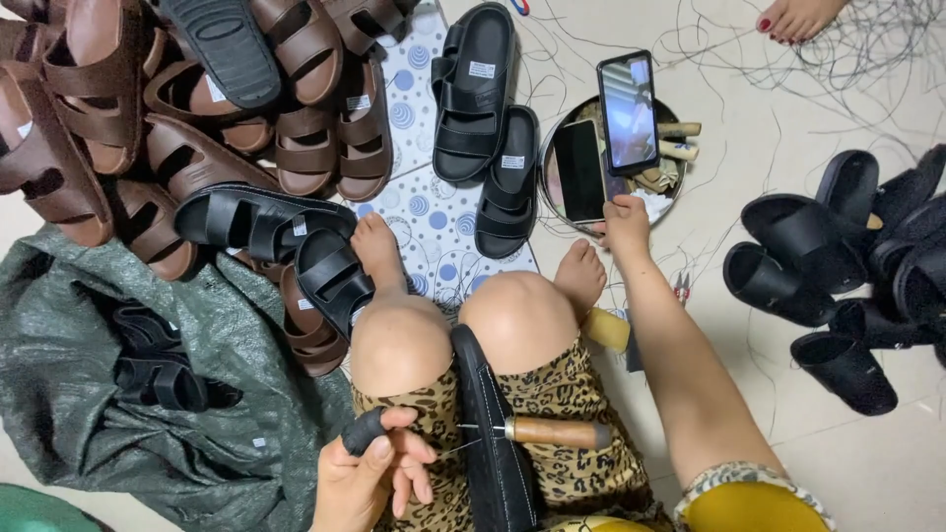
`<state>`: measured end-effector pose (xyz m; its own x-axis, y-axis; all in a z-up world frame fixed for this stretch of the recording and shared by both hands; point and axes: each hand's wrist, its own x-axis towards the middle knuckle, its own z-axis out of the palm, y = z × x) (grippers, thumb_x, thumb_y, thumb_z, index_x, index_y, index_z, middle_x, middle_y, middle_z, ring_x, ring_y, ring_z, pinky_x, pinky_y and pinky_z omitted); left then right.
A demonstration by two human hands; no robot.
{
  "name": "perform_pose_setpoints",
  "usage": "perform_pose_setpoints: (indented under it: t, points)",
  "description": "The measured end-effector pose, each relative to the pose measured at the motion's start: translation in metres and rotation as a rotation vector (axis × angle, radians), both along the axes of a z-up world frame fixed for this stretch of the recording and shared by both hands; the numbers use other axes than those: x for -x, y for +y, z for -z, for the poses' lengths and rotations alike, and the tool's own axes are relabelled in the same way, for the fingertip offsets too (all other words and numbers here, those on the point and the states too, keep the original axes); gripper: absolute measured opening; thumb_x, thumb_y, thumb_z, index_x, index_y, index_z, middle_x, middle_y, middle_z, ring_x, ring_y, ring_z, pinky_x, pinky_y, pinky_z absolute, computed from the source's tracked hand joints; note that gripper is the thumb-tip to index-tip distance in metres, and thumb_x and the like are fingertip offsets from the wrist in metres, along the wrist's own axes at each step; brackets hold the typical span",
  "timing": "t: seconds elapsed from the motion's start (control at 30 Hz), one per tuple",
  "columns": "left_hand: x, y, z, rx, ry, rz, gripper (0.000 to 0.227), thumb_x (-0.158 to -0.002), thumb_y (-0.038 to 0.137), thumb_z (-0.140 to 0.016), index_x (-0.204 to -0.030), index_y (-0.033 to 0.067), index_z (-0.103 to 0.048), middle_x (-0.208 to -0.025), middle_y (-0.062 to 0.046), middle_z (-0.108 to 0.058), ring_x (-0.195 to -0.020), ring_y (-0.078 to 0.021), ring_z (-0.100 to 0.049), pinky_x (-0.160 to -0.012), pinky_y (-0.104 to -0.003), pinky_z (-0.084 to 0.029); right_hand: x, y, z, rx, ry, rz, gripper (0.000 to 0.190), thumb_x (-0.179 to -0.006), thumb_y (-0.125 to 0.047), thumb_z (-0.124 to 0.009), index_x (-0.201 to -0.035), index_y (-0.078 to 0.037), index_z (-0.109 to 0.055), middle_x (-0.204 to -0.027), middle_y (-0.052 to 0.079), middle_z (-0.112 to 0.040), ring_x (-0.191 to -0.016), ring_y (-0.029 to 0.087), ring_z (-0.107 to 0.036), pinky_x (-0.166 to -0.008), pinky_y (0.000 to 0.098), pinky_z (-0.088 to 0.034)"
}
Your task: The person stitches a black shoe sole using a needle and thread while sitting on the floor, occasionally handling a wallet and currency.
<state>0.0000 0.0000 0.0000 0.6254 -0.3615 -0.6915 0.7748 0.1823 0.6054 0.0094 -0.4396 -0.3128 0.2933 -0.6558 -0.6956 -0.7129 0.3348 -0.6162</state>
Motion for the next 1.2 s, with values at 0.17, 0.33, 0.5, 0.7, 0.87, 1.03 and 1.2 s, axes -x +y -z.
perform_pose_setpoints:
  t: [0.17,0.33,0.5,0.7,0.87,1.03,1.2]
  points:
    - [0.003,-0.002,0.006,0.028,-0.042,0.004,0.042,-0.098,0.017,-0.058,-0.124,-0.0165,-0.059,-0.085,-0.038,-0.076,-0.043,-0.0390,-0.069,-0.027,-0.030,-0.046,-0.002,-0.003,0.013,-0.063,0.031,0.010,0.033,-0.102,-0.024,-0.061,-0.132,-0.009,-0.061,-0.098,0.009,-0.065,-0.060,0.013,-0.062,-0.041,0.0232,-0.041]
    - [0.003,0.001,0.011,0.165,-0.015,0.016,0.049,-0.102,0.024,-0.057,-0.130,-0.0157,-0.054,-0.091,-0.038,-0.074,-0.050,-0.0403,-0.070,-0.028,-0.031,-0.046,-0.004,-0.002,0.012,-0.085,0.089,-0.061,0.043,-0.104,-0.027,-0.059,-0.144,-0.011,-0.059,-0.083,0.010,-0.071,-0.058,0.012,-0.059,-0.043,0.0230,-0.042]
    - [0.003,0.001,0.013,0.118,0.006,0.021,0.049,-0.100,0.025,-0.056,-0.128,-0.0154,-0.056,-0.089,-0.038,-0.075,-0.048,-0.0413,-0.070,-0.027,-0.031,-0.046,-0.001,-0.001,0.012,-0.118,0.011,-0.050,0.044,-0.105,-0.019,-0.055,-0.149,-0.011,-0.054,-0.082,0.012,-0.072,-0.064,0.012,-0.066,-0.046,0.0215,-0.044]
    - [-0.003,-0.006,0.004,0.060,-0.005,0.027,0.045,-0.099,0.022,-0.058,-0.124,-0.0153,-0.058,-0.085,-0.037,-0.076,-0.044,-0.0400,-0.069,-0.024,-0.031,-0.043,0.002,0.001,-0.006,0.061,-0.089,-0.083,0.037,-0.108,-0.021,-0.054,-0.142,-0.008,-0.061,-0.073,0.008,-0.068,-0.056,0.009,-0.058,-0.050,0.0217,-0.046]
    - [-0.002,-0.006,0.002,0.078,-0.007,0.008,0.044,-0.099,0.020,-0.058,-0.124,-0.0159,-0.058,-0.086,-0.038,-0.076,-0.045,-0.0406,-0.069,-0.025,-0.031,-0.044,0.050,0.001,-0.059,-0.024,-0.186,0.130,0.048,-0.110,-0.026,-0.052,-0.155,-0.010,-0.048,-0.074,0.001,-0.062,-0.059,0.008,-0.054,-0.053,0.0228,-0.043]
    - [-0.004,-0.008,0.003,0.107,-0.033,0.024,0.043,-0.100,0.020,-0.059,-0.123,-0.0156,-0.058,-0.085,-0.037,-0.076,-0.042,-0.0386,-0.068,-0.025,-0.031,-0.042,0.126,-0.020,-0.013,-0.072,-0.440,0.670,0.038,-0.106,-0.018,-0.060,-0.137,0.002,-0.054,-0.067,-0.003,-0.036,-0.061,0.011,-0.051,-0.054,0.0252,-0.039]
    - [-0.009,-0.007,0.003,0.098,-0.006,0.033,0.041,-0.101,0.018,-0.056,-0.123,-0.0163,-0.059,-0.083,-0.038,-0.075,-0.044,-0.0393,-0.069,-0.026,-0.030,-0.045,0.164,-0.049,0.049,0.119,-0.119,0.935,0.016,-0.104,-0.014,-0.054,-0.111,-0.003,-0.061,-0.068,0.007,-0.054,-0.055,0.014,-0.054,-0.047,0.0267,-0.042]
